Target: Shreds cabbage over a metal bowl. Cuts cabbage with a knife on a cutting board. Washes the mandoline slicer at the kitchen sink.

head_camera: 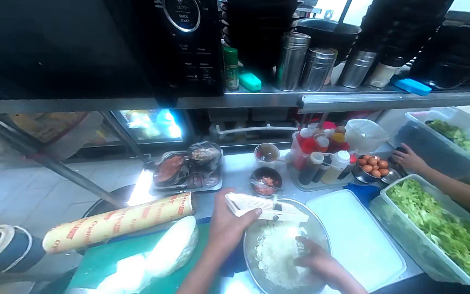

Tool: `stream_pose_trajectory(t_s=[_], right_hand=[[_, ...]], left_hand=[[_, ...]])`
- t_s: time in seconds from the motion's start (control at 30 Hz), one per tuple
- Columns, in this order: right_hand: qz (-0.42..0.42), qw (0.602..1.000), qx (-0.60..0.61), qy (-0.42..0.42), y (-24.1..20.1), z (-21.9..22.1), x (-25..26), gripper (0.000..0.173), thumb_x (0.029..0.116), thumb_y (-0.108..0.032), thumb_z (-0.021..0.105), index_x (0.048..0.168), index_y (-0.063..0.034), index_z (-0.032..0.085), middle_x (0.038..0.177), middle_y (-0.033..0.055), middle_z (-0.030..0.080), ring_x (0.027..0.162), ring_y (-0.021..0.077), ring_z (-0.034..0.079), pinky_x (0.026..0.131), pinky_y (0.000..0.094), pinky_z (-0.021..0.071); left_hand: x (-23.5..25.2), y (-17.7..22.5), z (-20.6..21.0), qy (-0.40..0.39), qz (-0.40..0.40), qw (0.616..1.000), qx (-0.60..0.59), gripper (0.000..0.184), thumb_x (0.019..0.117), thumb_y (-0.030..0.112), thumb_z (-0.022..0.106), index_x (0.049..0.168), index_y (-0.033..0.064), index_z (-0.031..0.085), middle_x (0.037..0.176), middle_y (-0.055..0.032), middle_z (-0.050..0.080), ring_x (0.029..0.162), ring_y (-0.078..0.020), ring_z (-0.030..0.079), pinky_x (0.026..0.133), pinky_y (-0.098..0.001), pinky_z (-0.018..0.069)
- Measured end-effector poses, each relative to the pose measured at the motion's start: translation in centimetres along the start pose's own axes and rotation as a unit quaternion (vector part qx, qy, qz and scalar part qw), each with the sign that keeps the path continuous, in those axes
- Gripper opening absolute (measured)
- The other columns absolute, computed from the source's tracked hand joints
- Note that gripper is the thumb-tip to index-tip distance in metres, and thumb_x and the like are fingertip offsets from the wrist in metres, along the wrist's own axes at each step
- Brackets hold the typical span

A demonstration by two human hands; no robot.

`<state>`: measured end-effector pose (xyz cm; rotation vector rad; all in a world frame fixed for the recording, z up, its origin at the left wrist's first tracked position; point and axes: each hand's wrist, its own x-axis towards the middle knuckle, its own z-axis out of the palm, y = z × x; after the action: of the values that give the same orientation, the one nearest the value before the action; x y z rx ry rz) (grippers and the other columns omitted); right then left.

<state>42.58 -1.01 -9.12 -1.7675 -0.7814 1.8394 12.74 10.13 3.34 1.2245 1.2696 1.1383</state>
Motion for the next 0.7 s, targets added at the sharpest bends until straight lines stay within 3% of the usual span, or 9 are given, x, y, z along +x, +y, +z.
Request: stream_pose_trajectory(t_s=[0.07,0.17,0.23,0.43,0.6,0.7], right_hand=[[-0.003,1.000,-0.025,-0.009,-0.2,1.6,0.6,0.096,0.0749,-0.025,0.090,0.156,-0.0280,0.039,0.134,0.0189,0.063,0.099,0.0390,0.072,0.074,0.0578,0.0647],[-0.009,0.991,-0.097,-0.087,0.2,4.2,0.2,0.074,0.0799,-0.028,0.087,0.146,-0.0177,0.055,0.121,0.0156,0.071,0.098,0.0350,0.074,0.077,0.0569,0.0646],[-0.011,0.990,-0.102,-0.101,0.5,4.3,-0.7,0.070,0.0809,-0.029,0.087,0.143,-0.0174,0.057,0.114,0.0159,0.073,0.093,0.0341,0.075,0.076,0.0559,0.0652],[-0.080,0.990,-0.105,0.056,1.5,-1.3,-2.7,0.067,0.0795,-0.032,0.087,0.139,-0.0161,0.061,0.103,0.0131,0.075,0.083,0.0299,0.076,0.073,0.0511,0.0663],[-0.118,0.984,-0.105,0.086,1.7,-2.1,-2.8,0.054,0.0792,-0.031,0.088,0.127,-0.0148,0.070,0.106,0.0071,0.076,0.087,0.0247,0.077,0.076,0.0480,0.0677],[-0.164,0.977,-0.098,0.095,-0.5,-1.4,-1.6,0.054,0.0782,-0.032,0.089,0.126,-0.0167,0.070,0.109,0.0060,0.075,0.089,0.0230,0.075,0.078,0.0468,0.0669]], left_hand=[[-0.2,-0.4,0.2,0.012,0.005,1.000,0.006,0.101,0.0619,0.038,0.097,0.143,0.0135,0.042,0.119,-0.0051,0.070,0.105,-0.0185,0.071,0.086,-0.0390,0.0648],[-0.6,-1.4,0.7,0.009,0.023,0.999,-0.024,0.101,0.0617,0.033,0.098,0.143,0.0110,0.041,0.121,-0.0075,0.069,0.107,-0.0213,0.070,0.087,-0.0399,0.0646],[-1.1,-1.8,0.3,0.003,0.048,0.998,-0.041,0.101,0.0626,0.030,0.097,0.143,0.0085,0.040,0.123,-0.0098,0.068,0.110,-0.0238,0.069,0.089,-0.0407,0.0643],[-2.8,-2.5,-3.2,0.039,0.096,0.993,-0.056,0.103,0.0643,0.027,0.096,0.145,0.0042,0.036,0.129,-0.0159,0.065,0.112,-0.0311,0.068,0.088,-0.0443,0.0636],[-4.0,-1.7,-6.4,0.092,0.111,0.989,-0.037,0.105,0.0638,0.028,0.095,0.146,0.0034,0.035,0.127,-0.0177,0.066,0.108,-0.0312,0.070,0.086,-0.0431,0.0641],[-4.5,-0.4,-8.9,0.105,0.129,0.986,-0.017,0.106,0.0657,0.030,0.095,0.148,0.0030,0.033,0.126,-0.0179,0.065,0.107,-0.0307,0.069,0.085,-0.0422,0.0637]])
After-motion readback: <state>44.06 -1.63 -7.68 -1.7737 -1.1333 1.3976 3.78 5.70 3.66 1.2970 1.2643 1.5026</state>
